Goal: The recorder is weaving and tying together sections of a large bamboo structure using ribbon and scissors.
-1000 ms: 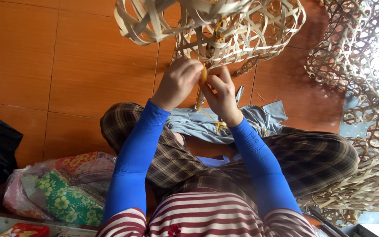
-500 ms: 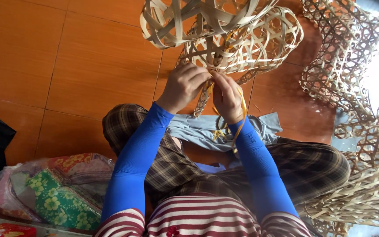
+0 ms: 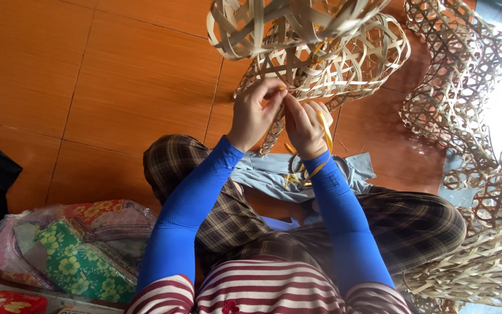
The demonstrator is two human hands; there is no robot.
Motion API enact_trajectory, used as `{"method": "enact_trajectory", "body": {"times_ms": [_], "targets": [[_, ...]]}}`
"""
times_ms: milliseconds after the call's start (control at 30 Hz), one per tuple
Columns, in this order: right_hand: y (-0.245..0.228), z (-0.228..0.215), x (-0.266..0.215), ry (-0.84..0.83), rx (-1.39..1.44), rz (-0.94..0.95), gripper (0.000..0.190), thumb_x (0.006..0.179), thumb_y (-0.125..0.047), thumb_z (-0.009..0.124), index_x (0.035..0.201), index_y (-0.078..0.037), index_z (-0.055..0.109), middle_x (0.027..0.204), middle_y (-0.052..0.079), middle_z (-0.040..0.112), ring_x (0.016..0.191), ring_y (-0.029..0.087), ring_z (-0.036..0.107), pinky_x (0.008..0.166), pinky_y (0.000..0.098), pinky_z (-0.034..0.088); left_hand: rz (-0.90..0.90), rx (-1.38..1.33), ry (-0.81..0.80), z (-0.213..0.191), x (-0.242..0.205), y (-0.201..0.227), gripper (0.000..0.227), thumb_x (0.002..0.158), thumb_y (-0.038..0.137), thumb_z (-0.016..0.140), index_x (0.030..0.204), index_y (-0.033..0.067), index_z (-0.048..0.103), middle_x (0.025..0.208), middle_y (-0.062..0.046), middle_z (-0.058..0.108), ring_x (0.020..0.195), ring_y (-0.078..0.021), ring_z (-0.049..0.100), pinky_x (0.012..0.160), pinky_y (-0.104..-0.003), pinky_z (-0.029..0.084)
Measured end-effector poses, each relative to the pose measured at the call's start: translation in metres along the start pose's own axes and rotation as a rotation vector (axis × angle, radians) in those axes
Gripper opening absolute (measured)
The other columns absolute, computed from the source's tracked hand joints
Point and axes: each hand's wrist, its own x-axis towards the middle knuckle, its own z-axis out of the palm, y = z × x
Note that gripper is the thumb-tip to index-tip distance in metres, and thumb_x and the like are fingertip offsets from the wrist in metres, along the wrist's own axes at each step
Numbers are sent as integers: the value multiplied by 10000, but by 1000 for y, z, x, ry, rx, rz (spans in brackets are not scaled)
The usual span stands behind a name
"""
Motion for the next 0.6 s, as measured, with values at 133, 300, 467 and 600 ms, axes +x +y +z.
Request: {"method": "enact_trajectory", "body": {"times_ms": [133,300,467,600], "targets": [[1,0,2,10,-3,-5,288,916,3,790,1194,9,714,737,55,617,657,213,625,625,351,485,-26,23,23,3,-4,9,301,1002,44,692,1277,65,569,1061,-68,740,960,-208,751,818,-307,608],[-2,0,2,-20,21,17,295,911,10,781,1198,28,715,748,67,645,649,209,638,617,343,491,101,215,125,8,-11,23,491,922,-44,705,1372,48,531,1058,-78,736,985,-252,731,874,-355,590],[1,5,-7,-23,94,42,231,959,3,759,1180,24,694,820,95,695,690,209,680,653,330,531,87,141,170,10,-13,16,434,972,-59,704,1354,38,523,1096,-80,732,1022,-234,739,882,-336,601],[1,2,-3,-105,136,67,225,963,2,735,1184,16,694,847,111,713,710,212,693,663,336,542,187,268,150,1,-7,11,361,964,-40,703,1288,50,574,1080,-93,720,995,-257,721,883,-379,574]]}}
